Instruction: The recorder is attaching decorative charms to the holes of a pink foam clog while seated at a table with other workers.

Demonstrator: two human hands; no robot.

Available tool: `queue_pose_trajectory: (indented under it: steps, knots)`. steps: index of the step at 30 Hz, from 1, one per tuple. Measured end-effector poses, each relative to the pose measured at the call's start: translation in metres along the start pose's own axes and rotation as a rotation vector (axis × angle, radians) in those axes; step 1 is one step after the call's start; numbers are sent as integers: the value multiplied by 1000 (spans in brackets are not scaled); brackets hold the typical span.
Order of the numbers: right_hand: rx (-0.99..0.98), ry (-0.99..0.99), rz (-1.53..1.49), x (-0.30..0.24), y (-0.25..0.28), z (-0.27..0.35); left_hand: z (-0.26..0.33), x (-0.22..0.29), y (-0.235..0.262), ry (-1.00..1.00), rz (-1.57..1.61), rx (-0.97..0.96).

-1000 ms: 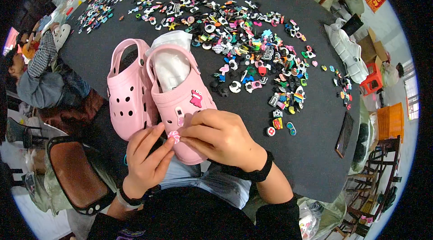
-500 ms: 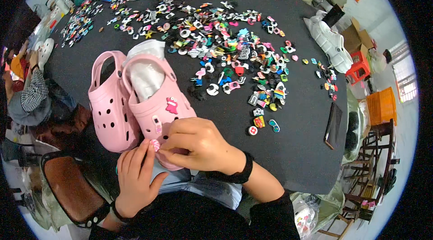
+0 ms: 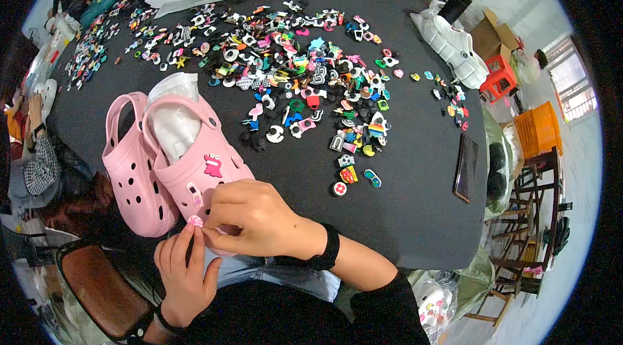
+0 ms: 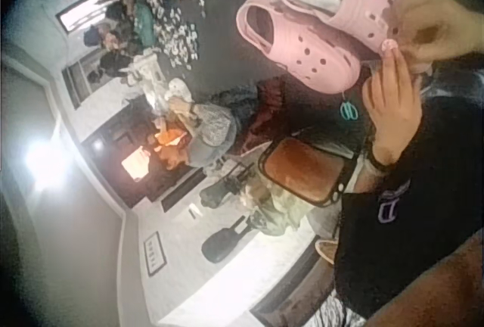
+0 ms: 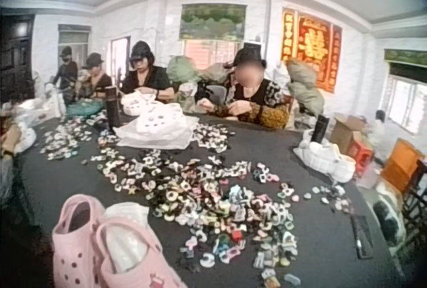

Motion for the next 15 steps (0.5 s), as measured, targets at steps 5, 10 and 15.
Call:
queue_pose_trajectory:
  steps: [5,10,15]
  knots:
    - [-4,-9,-21,0,-1,-1,-1,1,4,39,-22,-47]
    - [-57,-37,-45,2,1,-3,-9,2,7,45,-6,12]
    - [-86,-50,-81,1,2,-6,-13,-5,11,84,-30,38]
Point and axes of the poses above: each hand's wrist, its own z-axis away from the middle knuckle, its own y-axis out of the back of the hand, x = y × z, the point moved 7 cm from there along -z, towards the middle knuckle, and after that the axes turned 11 degrees about y, right-handed, at the moved point
